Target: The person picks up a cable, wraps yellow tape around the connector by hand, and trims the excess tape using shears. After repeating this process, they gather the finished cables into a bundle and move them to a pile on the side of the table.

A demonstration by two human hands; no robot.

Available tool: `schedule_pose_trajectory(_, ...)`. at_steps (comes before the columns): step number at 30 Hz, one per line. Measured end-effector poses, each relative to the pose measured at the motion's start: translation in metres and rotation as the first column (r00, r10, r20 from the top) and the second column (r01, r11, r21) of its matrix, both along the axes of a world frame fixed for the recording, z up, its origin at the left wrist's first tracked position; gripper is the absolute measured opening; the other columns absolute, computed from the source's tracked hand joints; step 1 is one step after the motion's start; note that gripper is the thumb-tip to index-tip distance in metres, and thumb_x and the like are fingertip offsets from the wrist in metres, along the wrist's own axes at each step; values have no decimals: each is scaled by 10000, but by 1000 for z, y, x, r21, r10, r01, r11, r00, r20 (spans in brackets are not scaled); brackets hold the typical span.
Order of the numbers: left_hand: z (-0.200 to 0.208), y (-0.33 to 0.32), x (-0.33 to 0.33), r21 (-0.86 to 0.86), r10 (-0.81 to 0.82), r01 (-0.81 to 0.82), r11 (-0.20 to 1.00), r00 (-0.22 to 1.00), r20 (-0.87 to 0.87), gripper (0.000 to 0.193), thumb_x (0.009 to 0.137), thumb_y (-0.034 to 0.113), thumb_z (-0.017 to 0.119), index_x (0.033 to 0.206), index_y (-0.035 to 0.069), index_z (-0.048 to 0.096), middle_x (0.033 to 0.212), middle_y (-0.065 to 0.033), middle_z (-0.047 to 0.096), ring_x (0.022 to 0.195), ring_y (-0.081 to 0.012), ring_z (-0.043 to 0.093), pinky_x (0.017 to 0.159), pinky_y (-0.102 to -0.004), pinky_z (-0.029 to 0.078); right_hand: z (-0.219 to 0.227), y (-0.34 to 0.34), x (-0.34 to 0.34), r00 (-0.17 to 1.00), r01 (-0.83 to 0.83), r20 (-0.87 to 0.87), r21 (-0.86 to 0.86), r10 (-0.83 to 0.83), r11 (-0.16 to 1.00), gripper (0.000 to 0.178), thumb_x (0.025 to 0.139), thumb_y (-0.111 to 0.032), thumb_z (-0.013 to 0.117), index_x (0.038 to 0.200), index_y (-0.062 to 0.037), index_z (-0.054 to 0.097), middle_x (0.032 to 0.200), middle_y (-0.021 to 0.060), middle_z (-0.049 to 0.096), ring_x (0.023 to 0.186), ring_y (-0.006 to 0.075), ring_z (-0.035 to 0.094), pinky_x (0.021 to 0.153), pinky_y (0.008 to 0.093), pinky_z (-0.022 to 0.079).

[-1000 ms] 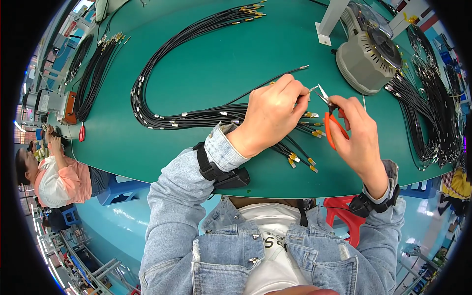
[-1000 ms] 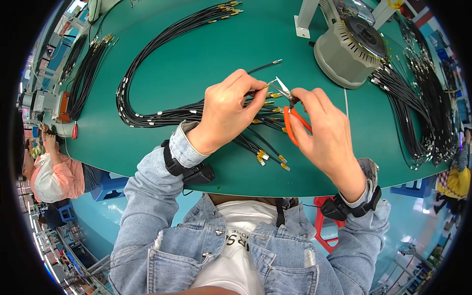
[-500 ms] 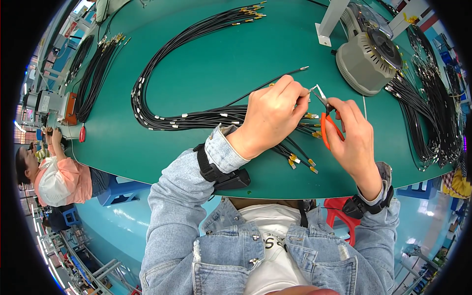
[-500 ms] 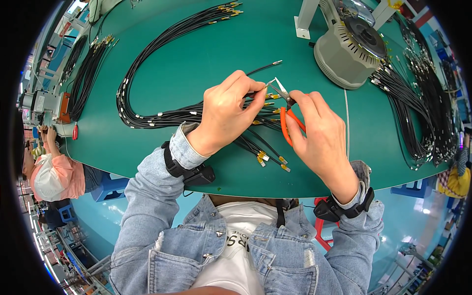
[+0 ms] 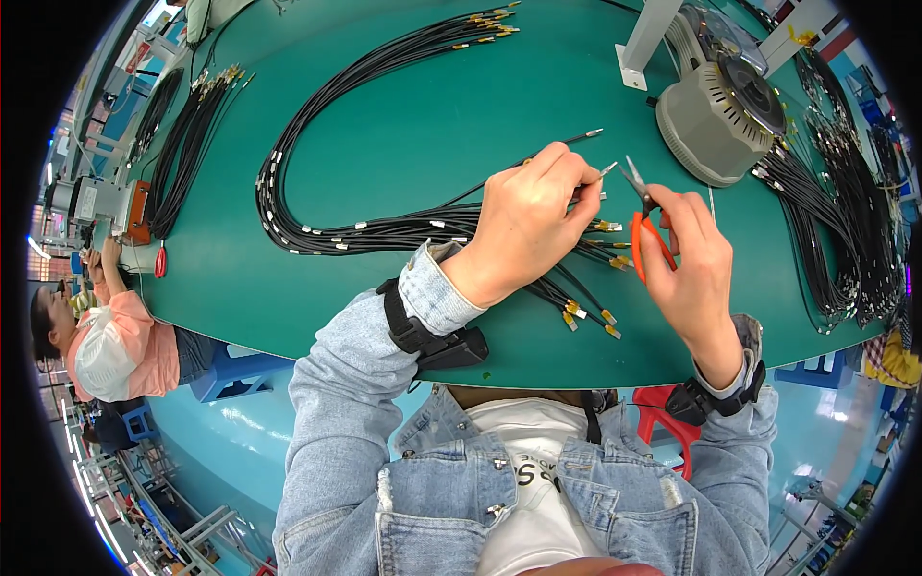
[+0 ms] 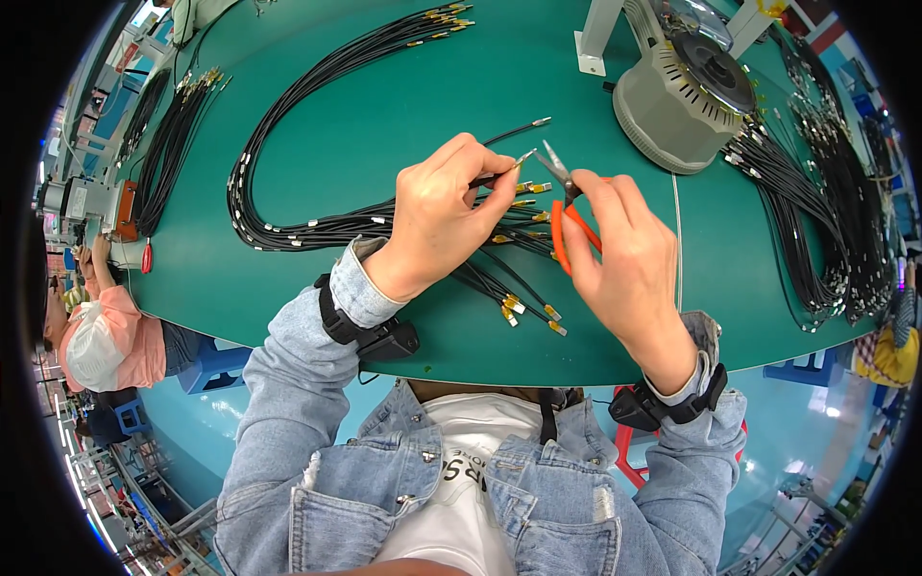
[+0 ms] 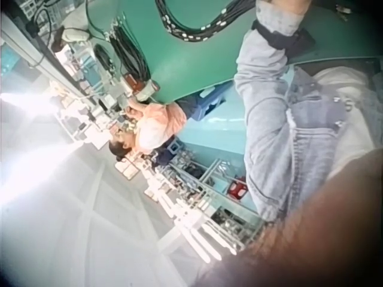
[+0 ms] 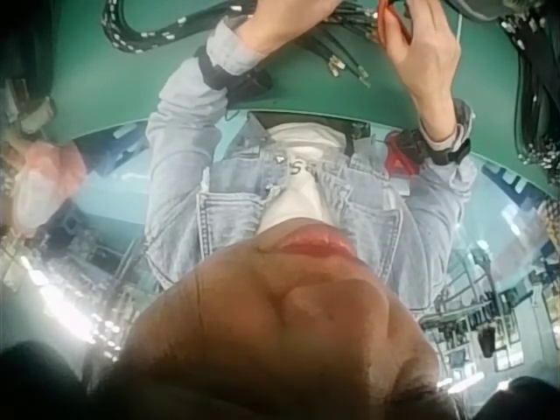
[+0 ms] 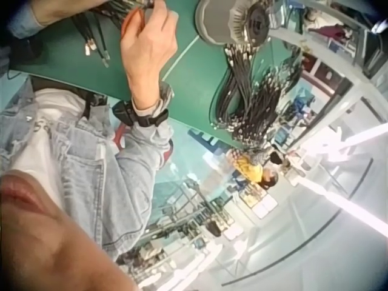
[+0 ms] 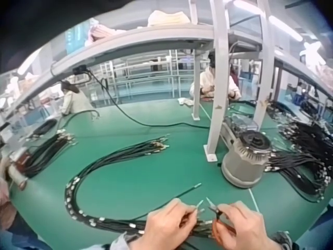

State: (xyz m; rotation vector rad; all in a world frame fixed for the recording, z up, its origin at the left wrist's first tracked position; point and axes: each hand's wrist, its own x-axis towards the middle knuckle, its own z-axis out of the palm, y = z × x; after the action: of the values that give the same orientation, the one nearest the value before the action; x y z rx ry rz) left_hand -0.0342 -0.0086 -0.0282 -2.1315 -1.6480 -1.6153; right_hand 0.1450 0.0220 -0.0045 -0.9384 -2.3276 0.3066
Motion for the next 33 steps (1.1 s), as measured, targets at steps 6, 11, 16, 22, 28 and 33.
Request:
schedule_pose_trajectory(6,-2,1,0,14,6,-6,1000,1000,-6,140,672,-11,656,693,42,528,648,-47,519,514,-190,538,456,-293,419,-2,-2,-3,998,-60,2,-14,60,998,365,702,24,613,1058,-18,544,858,121,541,659,253,550,531,331,431)
schedule_pose_trajectory(11,-3,1,1,-22,-4,5,1000,1000,17,137,675,-8,658,692,39,531,647,-51,524,513,-195,538,450,-296,419,-3,-1,-4,999,-37,33,32,36,999,369,700,16,619,1059,-18,543,881,126,551,656,273,550,534,336,433)
schedule_pose_trajectory(16,-4,3,-1,-35,-9,11,999,998,57,107,688,-19,671,702,16,571,646,-47,547,481,-136,509,413,-246,384,-5,-1,-7,999,-8,46,95,3,995,355,708,11,619,1054,-16,546,876,122,555,644,271,550,531,335,433)
schedule_pose_trajectory(22,-1,1,0,-71,-19,21,997,999,29,121,683,-10,658,696,26,543,651,-65,536,508,-207,540,444,-301,427,0,11,2,995,100,-34,87,-98,991,309,727,2,628,1028,-5,558,825,112,552,627,241,549,525,318,432)
schedule_pose_trajectory(28,3,-1,-1,-172,-51,91,981,973,226,80,719,2,649,724,2,569,676,-78,568,531,-185,560,471,-276,445,-12,26,19,971,238,-23,-9,-238,971,278,768,-41,620,1039,-4,568,784,119,555,634,236,554,536,311,435)
schedule_pose_trajectory(33,7,-1,-3,-270,-62,172,947,926,374,69,742,23,647,743,-18,591,696,-87,597,547,-160,562,493,-253,450,-33,41,61,880,350,339,8,-332,937,263,798,-123,611,1036,-15,580,784,137,580,653,286,564,593,356,444)
